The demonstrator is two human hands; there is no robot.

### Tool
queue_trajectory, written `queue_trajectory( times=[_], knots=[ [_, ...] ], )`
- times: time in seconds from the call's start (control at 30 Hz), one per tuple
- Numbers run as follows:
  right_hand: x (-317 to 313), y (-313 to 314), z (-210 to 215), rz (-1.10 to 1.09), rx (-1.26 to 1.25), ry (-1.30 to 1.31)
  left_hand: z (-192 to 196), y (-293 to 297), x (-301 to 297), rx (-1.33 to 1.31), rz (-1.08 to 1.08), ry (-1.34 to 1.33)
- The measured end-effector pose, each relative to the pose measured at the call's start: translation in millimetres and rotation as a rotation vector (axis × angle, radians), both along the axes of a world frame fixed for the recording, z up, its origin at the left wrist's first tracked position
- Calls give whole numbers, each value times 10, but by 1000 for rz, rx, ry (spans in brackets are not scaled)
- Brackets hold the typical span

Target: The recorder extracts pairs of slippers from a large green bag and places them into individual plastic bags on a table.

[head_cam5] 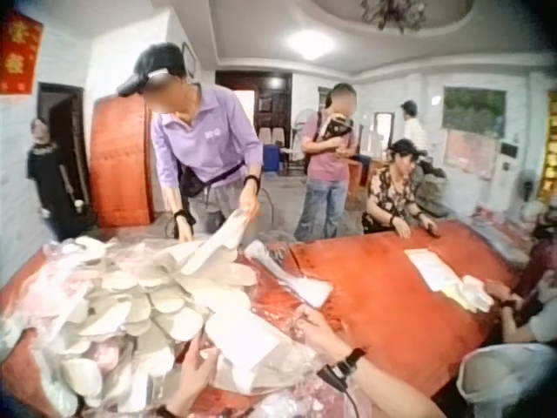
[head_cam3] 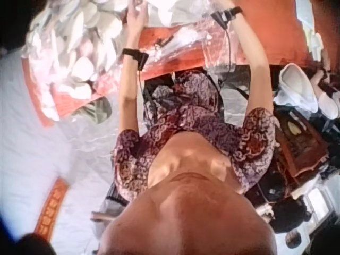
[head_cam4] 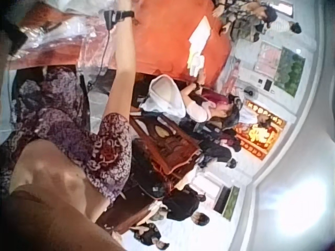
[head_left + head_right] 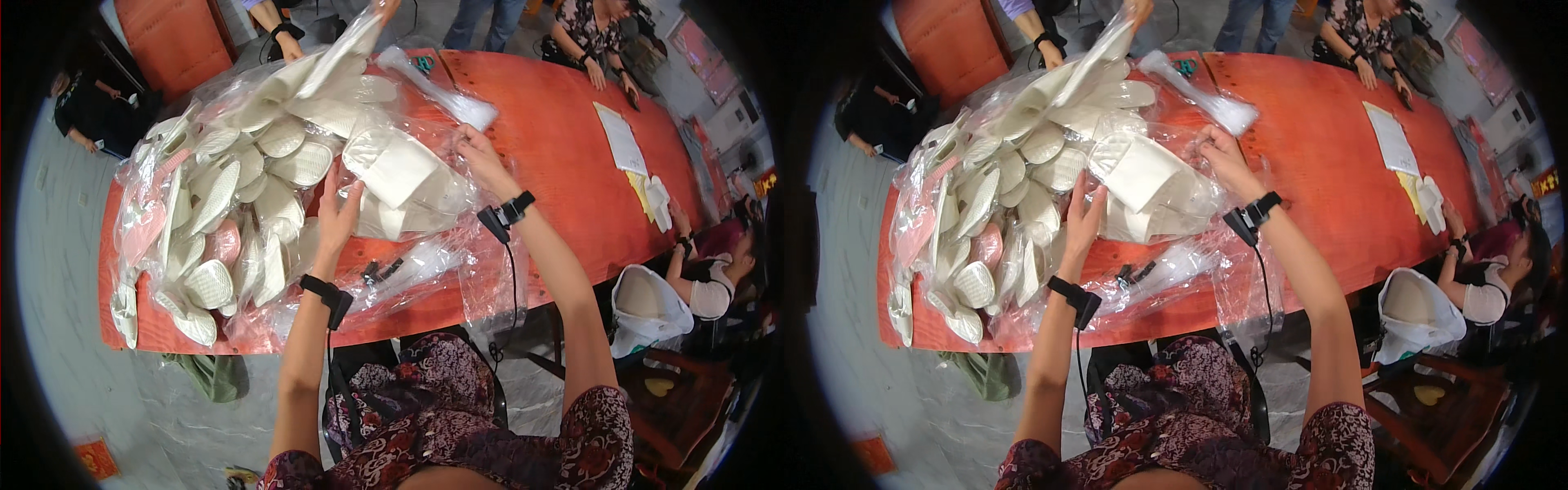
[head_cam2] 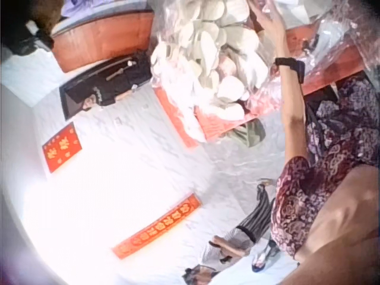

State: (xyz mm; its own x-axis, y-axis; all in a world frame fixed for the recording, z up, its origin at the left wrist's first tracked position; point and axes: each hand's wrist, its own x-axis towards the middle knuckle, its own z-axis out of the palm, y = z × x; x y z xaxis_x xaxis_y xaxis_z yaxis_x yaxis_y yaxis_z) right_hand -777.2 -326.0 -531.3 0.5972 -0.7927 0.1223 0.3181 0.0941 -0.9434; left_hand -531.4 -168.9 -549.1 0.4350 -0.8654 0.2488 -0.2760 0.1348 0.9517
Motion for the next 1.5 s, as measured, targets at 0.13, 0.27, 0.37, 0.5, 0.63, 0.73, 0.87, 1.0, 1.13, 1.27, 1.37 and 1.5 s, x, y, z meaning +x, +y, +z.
queue_trajectory(
  times=[0.13,0.27,0.37,0.5,0.63,0.73,0.87,1.0,1.13,1.27,1.37,1.5],
  knots=[
    [34,-71,-315,-152,46,247,-266,-11,148,98,47,-139],
    [-200,142,-393,-405,-581,716,-158,-24,157,-11,164,-63],
    [-461,678,-375,-396,-640,980,323,68,65,14,172,-165],
    [-709,1338,-457,-104,-572,1335,656,63,-73,-82,166,-416],
    [-854,1437,-812,-242,-633,1332,1099,158,-414,-135,92,-627],
    [-755,1319,-709,-256,-469,1240,1353,241,-533,-229,105,-777],
    [-571,1140,-817,-268,-574,1206,1745,375,-490,-341,241,-343],
    [-695,926,-1376,-360,-606,959,1902,569,40,-444,479,-233],
    [-399,1095,-1134,-268,-619,1159,1860,1354,1029,-456,834,-459],
    [-316,1194,-844,-227,-489,1183,1705,2096,927,-278,758,-290],
    [-271,1103,-518,-4,-457,886,1051,2481,1424,-73,660,-186],
    [159,1547,-10,135,-501,895,27,2478,1514,321,417,44]
  ],
)
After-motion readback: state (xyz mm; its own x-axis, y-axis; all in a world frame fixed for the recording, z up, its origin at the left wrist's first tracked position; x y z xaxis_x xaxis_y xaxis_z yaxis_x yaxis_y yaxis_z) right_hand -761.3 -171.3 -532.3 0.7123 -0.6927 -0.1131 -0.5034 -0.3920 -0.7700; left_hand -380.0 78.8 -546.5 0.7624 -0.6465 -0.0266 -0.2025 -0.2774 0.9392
